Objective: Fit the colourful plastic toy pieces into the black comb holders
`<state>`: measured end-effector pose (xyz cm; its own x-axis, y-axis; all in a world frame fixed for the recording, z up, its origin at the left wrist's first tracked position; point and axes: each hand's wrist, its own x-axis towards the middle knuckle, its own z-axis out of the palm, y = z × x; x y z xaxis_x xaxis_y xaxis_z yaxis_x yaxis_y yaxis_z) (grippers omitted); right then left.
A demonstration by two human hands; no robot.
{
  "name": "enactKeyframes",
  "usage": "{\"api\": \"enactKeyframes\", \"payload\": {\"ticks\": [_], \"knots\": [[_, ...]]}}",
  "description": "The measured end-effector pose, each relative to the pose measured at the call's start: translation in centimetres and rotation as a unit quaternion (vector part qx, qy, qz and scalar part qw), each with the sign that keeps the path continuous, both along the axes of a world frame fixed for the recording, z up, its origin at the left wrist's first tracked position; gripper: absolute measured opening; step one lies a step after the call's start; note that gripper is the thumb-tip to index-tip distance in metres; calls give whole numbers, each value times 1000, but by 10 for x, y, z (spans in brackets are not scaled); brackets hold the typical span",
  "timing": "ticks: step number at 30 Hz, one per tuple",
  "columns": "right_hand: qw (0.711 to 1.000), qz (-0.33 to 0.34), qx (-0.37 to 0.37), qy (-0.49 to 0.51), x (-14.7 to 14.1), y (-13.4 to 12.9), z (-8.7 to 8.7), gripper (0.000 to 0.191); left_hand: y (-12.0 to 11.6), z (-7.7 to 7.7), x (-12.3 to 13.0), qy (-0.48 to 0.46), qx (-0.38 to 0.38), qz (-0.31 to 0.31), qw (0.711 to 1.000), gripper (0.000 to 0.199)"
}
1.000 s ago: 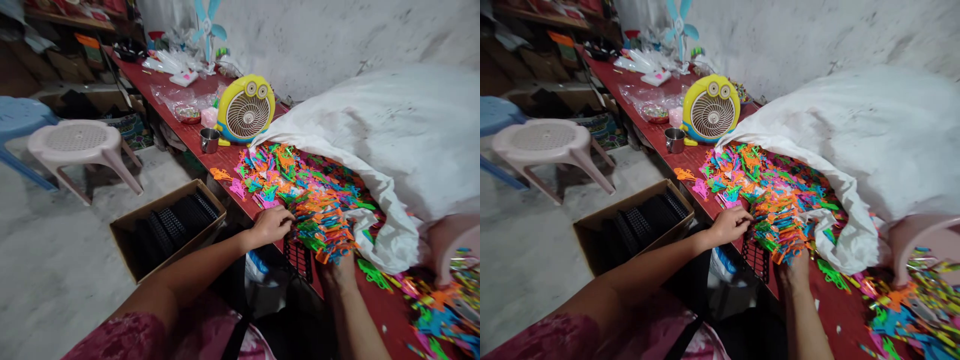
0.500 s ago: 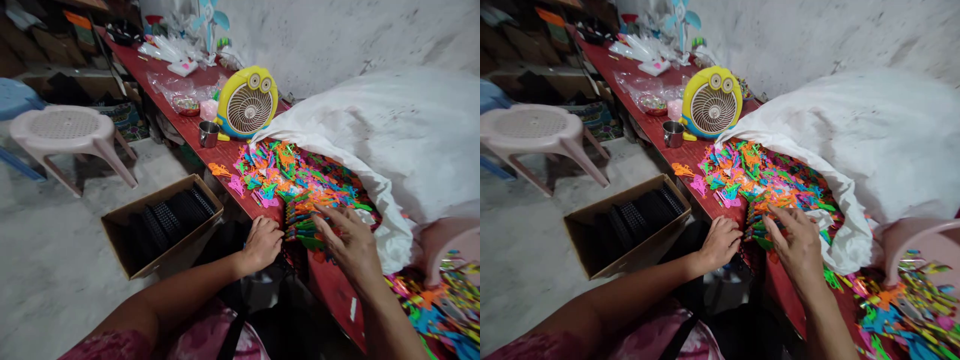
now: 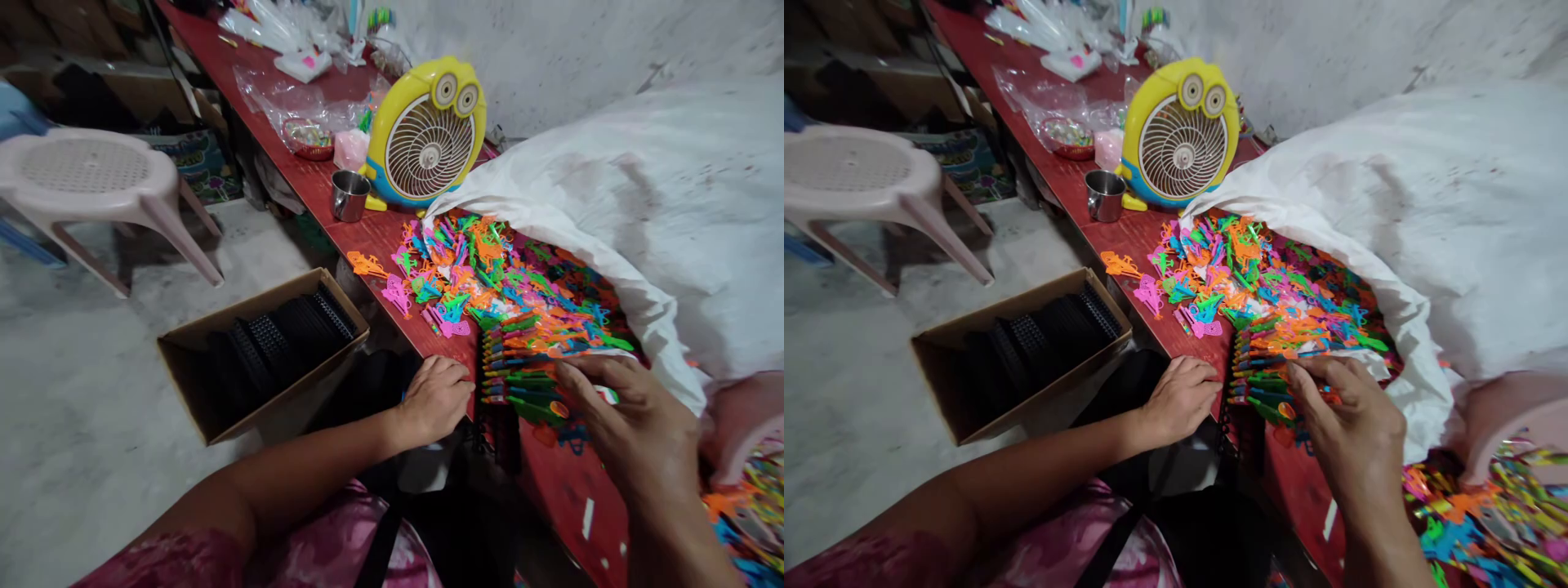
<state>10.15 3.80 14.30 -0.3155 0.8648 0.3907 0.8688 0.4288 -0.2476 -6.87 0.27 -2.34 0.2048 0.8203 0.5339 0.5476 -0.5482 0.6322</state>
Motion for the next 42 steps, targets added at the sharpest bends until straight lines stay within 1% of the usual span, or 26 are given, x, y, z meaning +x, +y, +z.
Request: {"api": "enactKeyframes", "payload": {"ticks": [3,6,9,11,14,20,24,26,29,33,37,39,42], "knots": [[1000,-6,-11,-9,2,0,2,31,4,7,-1,10,-32,3,999,23],[1000,-12,-7,-21,1,0,3,34,14,15,0,15,-71,16,997,23],[998,-27,-39,-30,0,2,4,35,28,22,4,11,-101,25,995,22],[997,-37,-67,-30,0,3,4,37,36,25,6,6,-109,19,994,19],[995,-51,-78,-29,1,5,4,39,43,27,9,7,-109,4,994,15],[990,-81,-114,-27,2,4,4,42,44,29,7,21,-107,-20,994,15],[990,-82,-113,-34,2,6,5,42,47,30,4,-11,-136,-25,990,19],[989,-74,-122,-27,3,7,5,43,50,30,1,-45,-158,-28,986,25],[988,-53,-148,-4,10,10,3,42,55,30,-4,-102,-181,-52,977,33],[985,-36,-166,14,19,14,1,38,59,28,-7,-122,-169,-96,973,40],[985,-22,-172,21,21,14,1,38,58,26,-6,-117,-154,-114,975,37],[984,-20,-176,18,20,13,3,38,58,28,-6,-107,-155,-110,976,35],[984,-18,-174,14,17,13,4,38,60,39,-6,-59,-133,-107,984,25]]}}
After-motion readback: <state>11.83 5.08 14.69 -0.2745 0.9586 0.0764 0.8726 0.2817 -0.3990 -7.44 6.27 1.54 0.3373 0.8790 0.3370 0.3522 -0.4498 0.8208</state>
